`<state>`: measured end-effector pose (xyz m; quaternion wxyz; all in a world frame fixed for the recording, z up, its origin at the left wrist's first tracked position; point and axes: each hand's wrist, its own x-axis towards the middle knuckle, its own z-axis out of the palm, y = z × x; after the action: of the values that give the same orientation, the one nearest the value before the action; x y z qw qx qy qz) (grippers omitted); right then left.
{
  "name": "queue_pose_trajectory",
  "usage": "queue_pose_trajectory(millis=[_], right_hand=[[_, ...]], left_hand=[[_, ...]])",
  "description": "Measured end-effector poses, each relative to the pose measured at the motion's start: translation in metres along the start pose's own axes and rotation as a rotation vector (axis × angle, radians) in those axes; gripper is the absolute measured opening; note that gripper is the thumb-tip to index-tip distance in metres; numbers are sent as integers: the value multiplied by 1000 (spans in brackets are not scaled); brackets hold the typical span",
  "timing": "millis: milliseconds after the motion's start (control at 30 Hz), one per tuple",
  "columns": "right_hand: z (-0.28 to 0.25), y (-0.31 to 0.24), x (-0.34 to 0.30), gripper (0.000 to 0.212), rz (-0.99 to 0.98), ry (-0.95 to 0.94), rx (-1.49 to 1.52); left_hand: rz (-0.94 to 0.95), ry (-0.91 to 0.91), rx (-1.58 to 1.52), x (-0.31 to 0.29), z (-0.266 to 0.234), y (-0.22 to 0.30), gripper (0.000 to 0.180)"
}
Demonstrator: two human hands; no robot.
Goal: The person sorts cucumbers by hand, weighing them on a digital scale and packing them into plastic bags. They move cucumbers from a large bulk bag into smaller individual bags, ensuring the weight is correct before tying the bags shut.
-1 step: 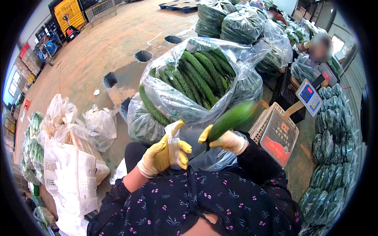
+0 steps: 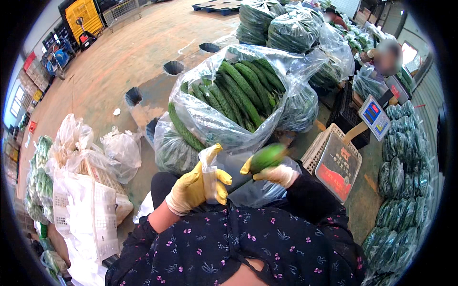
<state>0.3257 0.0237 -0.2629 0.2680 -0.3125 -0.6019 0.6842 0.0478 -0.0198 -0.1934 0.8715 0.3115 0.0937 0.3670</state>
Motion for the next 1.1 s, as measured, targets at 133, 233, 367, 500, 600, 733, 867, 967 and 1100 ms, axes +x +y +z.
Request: queue_pose_trajectory(millis=[133, 233, 367, 500, 600, 733, 867, 967, 1100], right_hand=[[-64, 109, 6, 39, 312, 291, -1099], [-85, 89, -2, 37, 604, 437, -1189], [-66, -14, -20, 41, 695, 281, -1231], [-61, -63, -20, 35, 431, -74, -822], [-52, -120, 18, 29, 28, 73, -610], [-119, -82, 102, 29, -38, 601, -682], [-122, -26, 148, 52, 401, 725, -1120], [-98, -15, 157, 59, 590, 747, -1171], [-147, 12, 138, 49, 257, 649, -819]], left_hand=[[21, 6, -70, 0, -5, 4, 83], [-6, 107, -105, -2, -14, -2, 85], [-26, 131, -94, 3, -24, -7, 87], [-76, 64, -177, 3, -17, -9, 83], [-171, -94, -93, 4, -21, -17, 91], [-172, -117, -72, 15, -15, -6, 94], [-180, -126, -66, 7, -16, -3, 97], [-226, -169, 71, -13, -29, -5, 98], [-192, -115, 39, -9, -21, -8, 101]])
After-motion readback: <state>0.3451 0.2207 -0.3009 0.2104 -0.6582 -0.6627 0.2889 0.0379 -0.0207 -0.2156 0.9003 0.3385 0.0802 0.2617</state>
